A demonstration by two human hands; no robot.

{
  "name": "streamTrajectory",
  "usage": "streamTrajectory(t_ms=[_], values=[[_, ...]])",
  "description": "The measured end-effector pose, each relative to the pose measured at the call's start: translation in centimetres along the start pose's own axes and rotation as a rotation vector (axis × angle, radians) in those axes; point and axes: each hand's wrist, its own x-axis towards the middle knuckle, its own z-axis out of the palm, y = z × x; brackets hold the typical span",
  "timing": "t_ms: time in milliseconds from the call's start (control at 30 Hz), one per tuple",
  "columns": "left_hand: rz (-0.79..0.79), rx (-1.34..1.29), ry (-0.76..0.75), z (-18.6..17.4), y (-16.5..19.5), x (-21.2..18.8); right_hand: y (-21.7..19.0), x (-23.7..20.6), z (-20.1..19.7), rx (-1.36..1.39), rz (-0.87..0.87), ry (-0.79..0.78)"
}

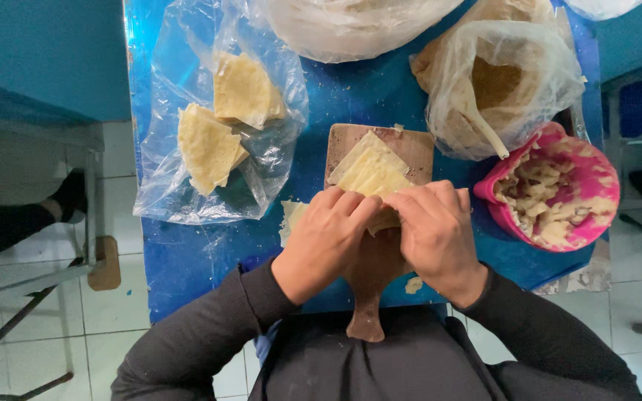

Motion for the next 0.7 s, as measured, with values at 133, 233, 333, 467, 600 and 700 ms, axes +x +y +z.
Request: streamTrajectory(t_ms=[133,233,333,467,600,700], values=[[-0.008,0.029,-0.025,0.0,-0.2,0.0,-0.2,0.0,-0.2,-0.014,-0.028,-0.010],[-0.005,0.058,0.014,0.2,-0.3,0.0,-0.1,0.3,0.0,-0.023,-0.002,-0.003],[0.008,0.097,0.041,0.5,-0.4,0.2,-0.1,0.3,0.2,-0.063,0.017,0.017],[0.008,0.130,0.063,0.7,-0.7,0.5,-0.2,-0.3,0.6,-0.177,-0.103,0.083],[-0.021,0.101,0.119,0.6,-0.6,0.3,-0.6,-1.2,0.8,-0.355,-0.184,0.045],[-0.062,0.091,0.137,0.2,-0.5,0.2,-0.8,-1.4,1.0,-0.434,-0.173,0.034]])
